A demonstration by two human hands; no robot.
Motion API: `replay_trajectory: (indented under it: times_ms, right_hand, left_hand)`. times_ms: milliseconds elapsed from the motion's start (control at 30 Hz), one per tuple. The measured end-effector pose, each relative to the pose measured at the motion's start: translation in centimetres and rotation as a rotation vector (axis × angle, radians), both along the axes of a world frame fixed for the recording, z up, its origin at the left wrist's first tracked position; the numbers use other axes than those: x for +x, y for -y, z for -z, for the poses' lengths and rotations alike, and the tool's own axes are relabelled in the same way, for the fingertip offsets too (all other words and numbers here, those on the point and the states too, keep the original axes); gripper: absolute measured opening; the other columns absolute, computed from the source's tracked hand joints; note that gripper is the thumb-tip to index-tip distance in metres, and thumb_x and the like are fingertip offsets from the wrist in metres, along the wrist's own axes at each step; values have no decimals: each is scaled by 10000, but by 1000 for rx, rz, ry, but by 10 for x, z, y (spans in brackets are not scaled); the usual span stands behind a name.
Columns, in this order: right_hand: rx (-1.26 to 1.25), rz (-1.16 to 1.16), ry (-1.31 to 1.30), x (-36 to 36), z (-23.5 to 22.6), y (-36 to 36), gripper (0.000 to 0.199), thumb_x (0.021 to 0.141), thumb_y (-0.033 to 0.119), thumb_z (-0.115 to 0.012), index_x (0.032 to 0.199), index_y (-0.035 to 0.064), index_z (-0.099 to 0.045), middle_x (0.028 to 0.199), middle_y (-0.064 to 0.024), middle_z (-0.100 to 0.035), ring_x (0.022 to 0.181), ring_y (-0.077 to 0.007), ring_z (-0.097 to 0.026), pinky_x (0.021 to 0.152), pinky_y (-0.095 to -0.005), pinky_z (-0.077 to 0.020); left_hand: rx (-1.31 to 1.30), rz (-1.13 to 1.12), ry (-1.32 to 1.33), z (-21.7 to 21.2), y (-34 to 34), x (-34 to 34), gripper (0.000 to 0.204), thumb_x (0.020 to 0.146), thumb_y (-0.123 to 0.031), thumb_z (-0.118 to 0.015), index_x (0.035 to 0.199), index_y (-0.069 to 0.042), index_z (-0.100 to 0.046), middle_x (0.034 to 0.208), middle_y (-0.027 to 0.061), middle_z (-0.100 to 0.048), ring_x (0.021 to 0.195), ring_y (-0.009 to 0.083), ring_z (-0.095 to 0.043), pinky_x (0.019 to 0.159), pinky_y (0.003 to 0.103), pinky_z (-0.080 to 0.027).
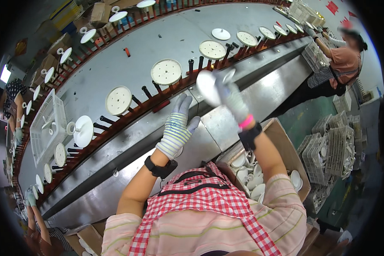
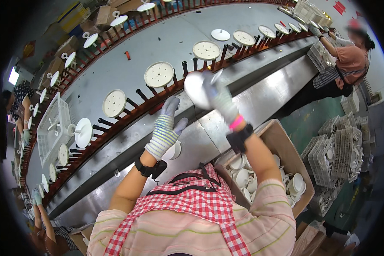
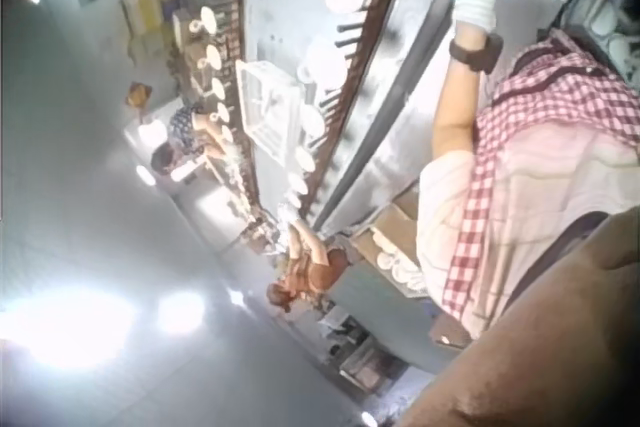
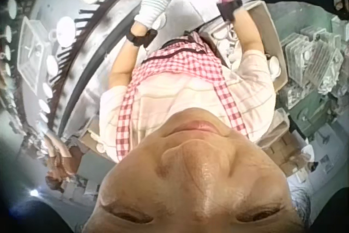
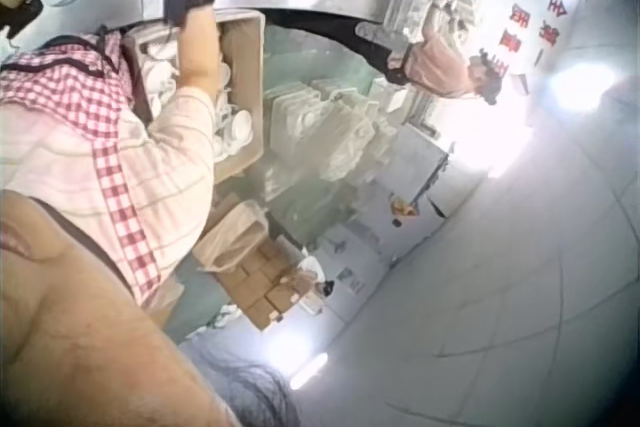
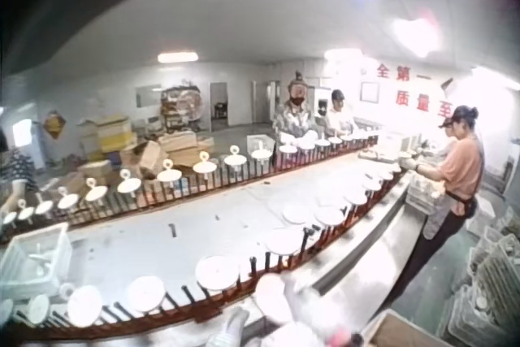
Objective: The person takes ceramic lids from a box and places them onto ceramic pots moving along a conveyor belt, handling the items one by one.
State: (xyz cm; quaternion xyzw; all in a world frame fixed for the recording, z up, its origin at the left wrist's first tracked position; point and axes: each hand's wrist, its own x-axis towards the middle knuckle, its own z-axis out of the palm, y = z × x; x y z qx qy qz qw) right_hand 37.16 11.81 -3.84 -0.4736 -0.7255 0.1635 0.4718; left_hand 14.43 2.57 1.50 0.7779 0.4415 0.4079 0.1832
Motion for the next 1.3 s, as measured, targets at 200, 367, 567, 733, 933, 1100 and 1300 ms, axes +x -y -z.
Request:
replay_trajectory:
  times_ms: [200, 367, 567, 733, 933, 1100, 1300]
  right_hand:
    - [-44, 288, 339, -22, -63, -129, 464, 897, 414, -416, 1112, 29, -562, 1112, -209, -571, 1015, -382, -537, 903, -430, -402]
    - [29, 310, 524, -54, -46, -125, 422, 867, 370, -437, 1083, 26, -551, 1092, -196, -571, 993, -363, -535, 872, -461, -428]
    - [139, 226, 656, -66, -43, -70, 315, 831, 256, -505, 1098, 98, -555, 1101, -141, -562, 947, -351, -546, 825, -441, -448]
    - [-359, 37, 250, -87, -56, -117, 294, 851, 267, -493, 1064, 82, -577, 1157, -189, -550, 1067, -362, -518, 901, -405, -422]
    - [-291, -178, 979, -126, -64, -180, 370, 843, 322, -481, 1112, 90, -581, 1107, -220, -574, 1014, -372, -562, 857, -432, -459]
    - [-326, -33, 773, -146, -126, -107, 339, 817, 289, -516, 1069, 82, -610, 1091, -203, -594, 1016, -339, -579, 853, -420, -465]
    - [192, -16, 302, -132, -55, 8, 314, 824, 256, -496, 1018, 34, -605, 1098, -200, -588, 874, -339, -594, 794, -386, -470]
  left_hand:
    - [-140, 7, 60, -2, -3, -14, 516, 811, -189, -603, 1258, -16, -413, 1188, 188, -494, 1051, 294, -542, 905, 363, -432]
    - [-12, -156, 48, -14, -74, -19, 435, 891, -306, -445, 1218, -20, -463, 1128, 217, -533, 1019, 368, -535, 889, 390, -421]
    - [-739, -369, 108, -4, -210, 9, 592, 889, -488, -305, 1158, -11, -529, 1103, 242, -572, 1060, 394, -529, 925, 420, -397]
    - [-875, -140, -424, -63, -211, 5, 600, 768, -485, -530, 1241, -120, -481, 1122, 214, -572, 1023, 363, -560, 833, 386, -472]
    - [-389, -303, -576, -13, -227, -29, 526, 773, -338, -591, 1238, -119, -483, 1025, 180, -622, 902, 364, -608, 756, 392, -514]
    - [-403, -398, -480, -16, -201, -58, 346, 735, -297, -623, 1031, -119, -646, 993, 141, -647, 948, 309, -605, 835, 393, -470]
    - [-116, -314, -642, 1, -181, -111, 190, 763, -139, -544, 877, -41, -660, 824, 150, -641, 701, 311, -601, 659, 381, -487]
